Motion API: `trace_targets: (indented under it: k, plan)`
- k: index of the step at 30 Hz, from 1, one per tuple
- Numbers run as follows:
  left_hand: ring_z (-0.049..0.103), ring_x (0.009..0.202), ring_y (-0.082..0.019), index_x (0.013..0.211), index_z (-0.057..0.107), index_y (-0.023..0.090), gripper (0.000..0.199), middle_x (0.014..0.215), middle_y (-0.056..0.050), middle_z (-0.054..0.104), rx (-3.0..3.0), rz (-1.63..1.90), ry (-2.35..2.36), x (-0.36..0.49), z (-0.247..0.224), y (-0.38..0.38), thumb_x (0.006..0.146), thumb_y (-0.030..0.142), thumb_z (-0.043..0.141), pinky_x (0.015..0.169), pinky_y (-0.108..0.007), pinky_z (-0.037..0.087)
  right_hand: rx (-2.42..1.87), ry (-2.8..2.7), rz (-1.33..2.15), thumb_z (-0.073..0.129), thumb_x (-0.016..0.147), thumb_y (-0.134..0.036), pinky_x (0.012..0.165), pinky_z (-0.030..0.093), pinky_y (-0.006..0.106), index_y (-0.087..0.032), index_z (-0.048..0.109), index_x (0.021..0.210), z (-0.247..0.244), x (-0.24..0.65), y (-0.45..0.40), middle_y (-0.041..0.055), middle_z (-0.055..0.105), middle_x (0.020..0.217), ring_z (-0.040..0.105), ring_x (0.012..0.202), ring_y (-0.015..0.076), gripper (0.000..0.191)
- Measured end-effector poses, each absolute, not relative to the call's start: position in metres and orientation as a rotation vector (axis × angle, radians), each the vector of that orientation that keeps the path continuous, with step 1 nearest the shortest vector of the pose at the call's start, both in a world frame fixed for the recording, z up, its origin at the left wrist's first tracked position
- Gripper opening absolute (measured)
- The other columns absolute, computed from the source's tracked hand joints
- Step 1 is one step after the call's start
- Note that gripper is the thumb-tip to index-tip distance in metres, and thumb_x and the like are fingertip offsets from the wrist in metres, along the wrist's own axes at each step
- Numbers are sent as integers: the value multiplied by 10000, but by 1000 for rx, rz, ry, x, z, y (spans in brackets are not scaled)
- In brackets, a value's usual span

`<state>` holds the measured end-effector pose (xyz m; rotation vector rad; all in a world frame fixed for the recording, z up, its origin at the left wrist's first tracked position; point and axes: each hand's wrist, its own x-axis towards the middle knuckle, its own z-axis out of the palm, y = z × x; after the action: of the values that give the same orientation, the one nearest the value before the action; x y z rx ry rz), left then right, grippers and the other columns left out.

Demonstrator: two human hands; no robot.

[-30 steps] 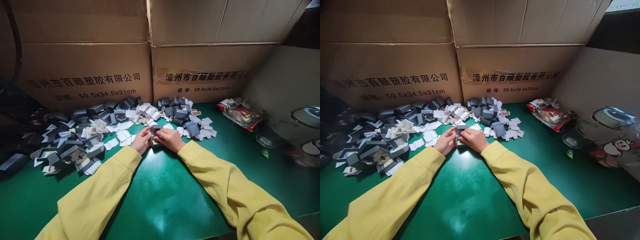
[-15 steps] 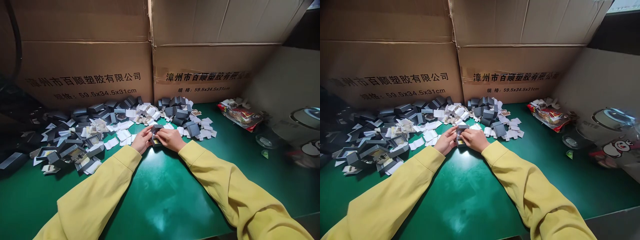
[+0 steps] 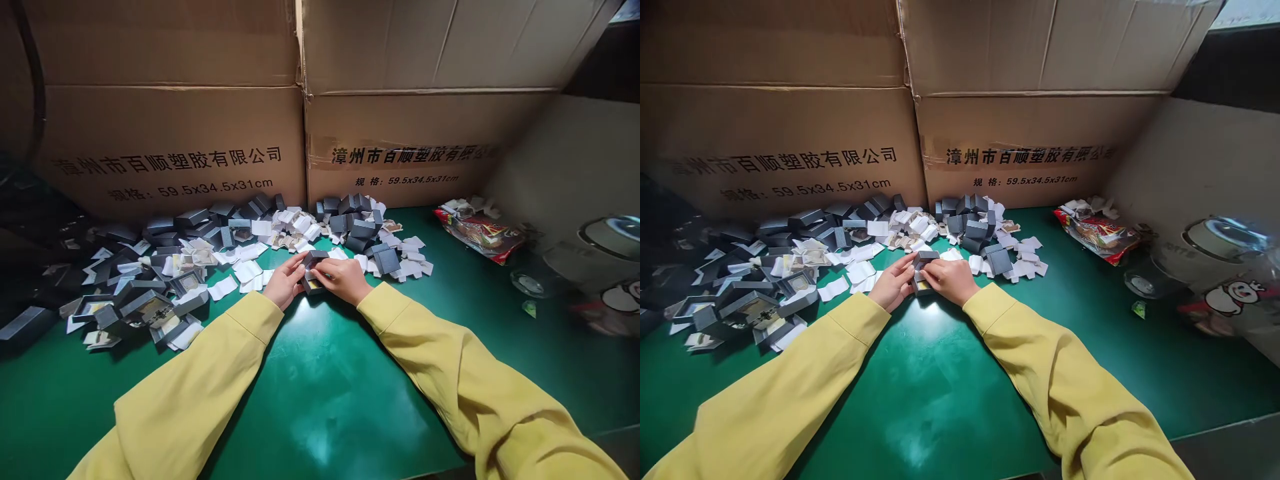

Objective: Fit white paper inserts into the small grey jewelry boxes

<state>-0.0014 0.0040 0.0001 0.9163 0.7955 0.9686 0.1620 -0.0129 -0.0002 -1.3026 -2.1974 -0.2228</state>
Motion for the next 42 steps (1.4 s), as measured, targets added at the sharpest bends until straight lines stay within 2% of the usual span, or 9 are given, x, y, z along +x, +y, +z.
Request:
trace_targets:
  k: [8,15,20,24,34,42]
  plan:
    - [588,826,-171,1148,577,202,504,1012,-79,633,912,972,801,-1,0,3,668,286,706,667,-280,493,-1362,-2201,-235,425,892,-369,509,208,255,-208,645,777,0,160,-12,1,657,796,518,618,91,296]
    - [585,771,-150,1162,569,200,498,974,-73,636,923,975,808,0,1,3,686,276,690,659,-278,490,-1338,-2308,-380,332,930,-374,506,151,278,-182,631,755,3,159,-14,20,638,731,475,575,93,397]
    - [588,777,-151,1147,581,205,473,988,-75,634,915,983,805,-1,1,3,690,266,687,660,-271,490,-1338,-2311,-347,361,915,-402,517,162,278,-179,627,763,4,161,-12,28,639,745,480,599,98,380]
    - [587,786,-153,1136,584,207,456,994,-75,631,916,978,805,-1,1,3,694,262,683,650,-269,492,-1397,-2316,-300,366,915,-355,519,164,276,-179,625,761,4,161,-12,28,642,751,485,603,100,349]
    - [589,772,-152,1173,559,207,494,1007,-75,629,903,996,812,0,2,3,696,256,680,603,-253,490,-1436,-2350,-144,370,910,-317,526,188,269,-209,616,857,11,160,-14,15,642,896,521,697,118,273]
    - [585,784,-143,1203,553,214,536,1049,-76,628,965,973,816,0,-1,3,694,318,686,605,-236,486,-1540,-2375,-230,363,915,-354,507,147,279,-211,608,877,11,157,-14,22,636,893,522,651,113,287]
